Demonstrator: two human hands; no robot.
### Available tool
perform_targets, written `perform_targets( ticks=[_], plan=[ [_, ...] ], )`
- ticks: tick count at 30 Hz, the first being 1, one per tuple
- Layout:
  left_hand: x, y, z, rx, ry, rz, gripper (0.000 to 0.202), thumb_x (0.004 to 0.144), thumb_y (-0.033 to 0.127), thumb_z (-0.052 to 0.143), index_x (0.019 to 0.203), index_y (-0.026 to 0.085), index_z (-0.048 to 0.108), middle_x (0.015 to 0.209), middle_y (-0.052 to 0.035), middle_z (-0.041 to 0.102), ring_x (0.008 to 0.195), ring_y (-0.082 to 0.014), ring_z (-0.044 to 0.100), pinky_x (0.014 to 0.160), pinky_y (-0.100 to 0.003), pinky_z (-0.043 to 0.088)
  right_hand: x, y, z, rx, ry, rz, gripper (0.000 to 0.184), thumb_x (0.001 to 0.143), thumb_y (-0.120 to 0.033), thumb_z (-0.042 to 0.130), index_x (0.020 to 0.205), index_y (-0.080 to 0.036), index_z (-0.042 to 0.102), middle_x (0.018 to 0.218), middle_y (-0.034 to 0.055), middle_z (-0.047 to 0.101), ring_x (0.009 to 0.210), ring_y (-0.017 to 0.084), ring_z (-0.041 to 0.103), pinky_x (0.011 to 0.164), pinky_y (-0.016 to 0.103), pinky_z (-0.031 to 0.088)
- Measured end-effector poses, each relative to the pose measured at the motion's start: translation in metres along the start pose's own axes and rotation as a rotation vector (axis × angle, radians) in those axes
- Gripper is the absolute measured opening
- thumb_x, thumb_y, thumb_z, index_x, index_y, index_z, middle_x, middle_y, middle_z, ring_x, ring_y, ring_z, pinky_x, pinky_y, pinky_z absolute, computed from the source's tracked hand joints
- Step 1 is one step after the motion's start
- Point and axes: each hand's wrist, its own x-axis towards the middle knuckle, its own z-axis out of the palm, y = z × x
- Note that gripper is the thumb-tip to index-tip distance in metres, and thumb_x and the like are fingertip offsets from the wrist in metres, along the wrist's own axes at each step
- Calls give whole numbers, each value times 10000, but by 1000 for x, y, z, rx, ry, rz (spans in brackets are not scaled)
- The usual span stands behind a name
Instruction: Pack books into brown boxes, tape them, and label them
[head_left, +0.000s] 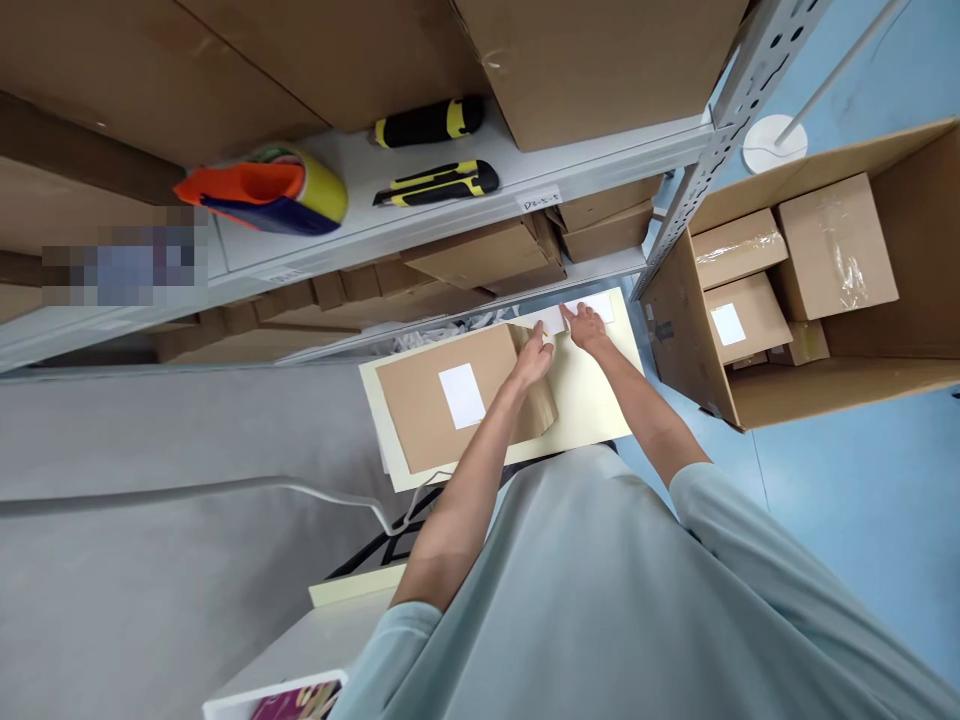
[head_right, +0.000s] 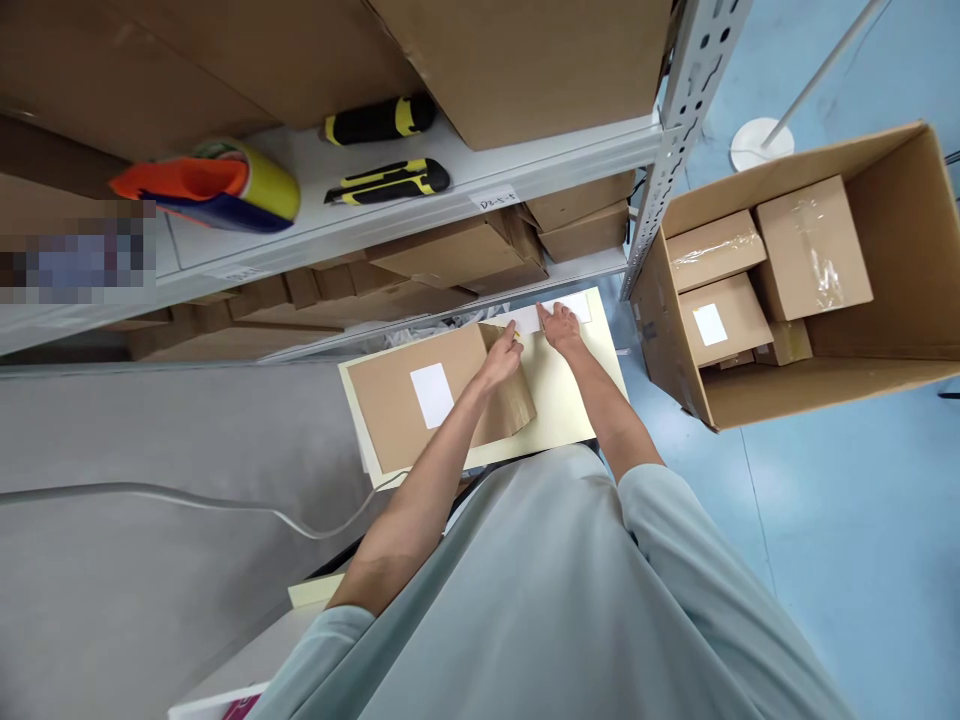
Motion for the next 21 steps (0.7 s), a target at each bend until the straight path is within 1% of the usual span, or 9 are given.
perform_targets(
  ticks=[5, 8, 10, 13, 14, 16, 18, 20, 21],
  plan=[
    [-18, 11, -2, -14, 4, 0, 779, 946, 318, 665, 1682, 140, 478, 1593, -171, 618, 1592, -350, 471, 1374, -492, 289, -1, 2, -2, -7, -5, 5, 761, 1065, -165, 425, 1792, -276, 228, 1708, 217, 403, 1522, 356, 458, 1227, 466, 375],
    [-50, 20, -8, -31, 55, 83, 714, 984, 369, 644, 1654, 157, 515, 1657, -165, 572, 1600, -330, 471, 1364, -476, 311, -4, 1, -4, -2, -20, 9, 776, 1055, -154, 429, 1792, -281, 224, 1721, 212, 391, 1532, 355, 449, 1228, 465, 379],
    [-78, 27, -18, -52, 125, 134, 624, 1014, 427, 614, 1577, 157, 598, 1633, -169, 603, 1536, -319, 554, 1323, -469, 388, -7, 0, -8, 45, -27, 25, 785, 1049, -171, 457, 1792, -277, 226, 1752, 210, 361, 1564, 363, 419, 1253, 482, 359],
    [-123, 35, -40, -93, 207, 142, 499, 1019, 540, 611, 1329, 176, 753, 1425, -159, 758, 1329, -305, 717, 1174, -448, 553, -14, -3, -19, 154, -6, 66, 756, 1057, -249, 506, 1776, -212, 277, 1764, 241, 354, 1600, 390, 394, 1278, 526, 349],
    [-137, 36, -48, -123, 218, 134, 490, 1001, 579, 632, 1255, 184, 771, 1345, -150, 793, 1248, -298, 755, 1105, -436, 600, -18, -5, -24, 180, 7, 76, 739, 1062, -289, 520, 1760, -162, 310, 1742, 273, 382, 1586, 401, 422, 1266, 531, 371],
    [-161, 33, -65, -218, 207, 102, 549, 931, 650, 712, 1235, 195, 755, 1163, -121, 840, 1042, -269, 809, 946, -411, 669, -32, -11, -35, 203, 44, 75, 697, 1092, -371, 495, 1703, -55, 386, 1655, 329, 484, 1514, 403, 522, 1216, 509, 437],
    [-179, 27, -80, -325, 177, 50, 672, 828, 698, 809, 1266, 194, 729, 954, -74, 845, 821, -234, 809, 801, -388, 695, -56, -20, -41, 223, 105, 31, 637, 1145, -442, 361, 1614, -34, 502, 1557, 305, 599, 1425, 346, 615, 1159, 445, 494],
    [-194, 19, -93, -398, 145, -12, 705, 728, 725, 882, 1158, 180, 760, 782, -44, 810, 677, -215, 776, 708, -372, 693, -93, -35, -41, 321, 164, -94, 686, 1168, -523, 187, 1471, -114, 648, 1468, 207, 698, 1336, 261, 675, 1098, 376, 537],
    [-200, 16, -99, -421, 132, -34, 677, 692, 731, 905, 1056, 175, 780, 732, -45, 793, 645, -214, 766, 681, -366, 689, -115, -45, -37, 536, 193, -213, 729, 1151, -611, 215, 1340, -126, 726, 1373, 188, 752, 1264, 257, 710, 1053, 377, 561]
  ],
)
